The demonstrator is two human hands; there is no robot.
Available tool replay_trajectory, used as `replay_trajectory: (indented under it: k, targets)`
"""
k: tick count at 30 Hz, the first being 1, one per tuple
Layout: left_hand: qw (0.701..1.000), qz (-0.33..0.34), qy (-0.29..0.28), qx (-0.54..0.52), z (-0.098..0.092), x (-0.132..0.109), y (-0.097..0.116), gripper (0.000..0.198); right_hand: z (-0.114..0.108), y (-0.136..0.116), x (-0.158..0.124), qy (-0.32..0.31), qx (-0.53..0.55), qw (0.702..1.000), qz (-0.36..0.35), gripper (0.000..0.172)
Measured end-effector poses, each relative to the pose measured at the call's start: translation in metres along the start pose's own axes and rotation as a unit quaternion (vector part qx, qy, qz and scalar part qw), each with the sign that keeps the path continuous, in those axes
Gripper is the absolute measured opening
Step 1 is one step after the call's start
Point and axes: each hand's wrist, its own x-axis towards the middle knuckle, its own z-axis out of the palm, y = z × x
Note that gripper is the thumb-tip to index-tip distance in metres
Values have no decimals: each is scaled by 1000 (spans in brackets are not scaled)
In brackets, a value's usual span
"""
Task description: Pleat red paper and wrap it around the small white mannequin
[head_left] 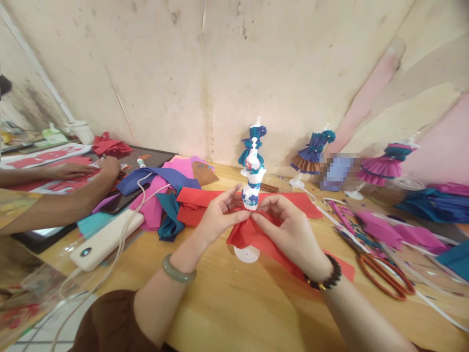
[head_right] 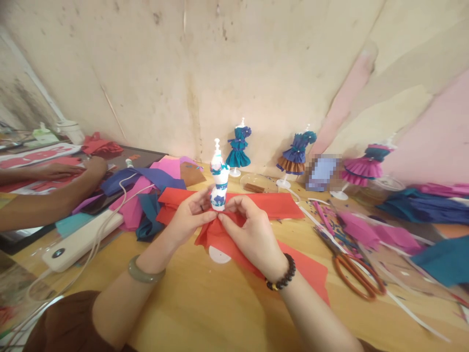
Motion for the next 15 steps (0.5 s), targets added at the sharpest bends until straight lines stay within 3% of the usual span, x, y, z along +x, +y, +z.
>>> replay_trajectory:
  k: [15]
  targets:
    - [999, 11, 23, 38, 5, -3, 4, 55, -1, 3, 2, -21, -30, 999, 12, 9]
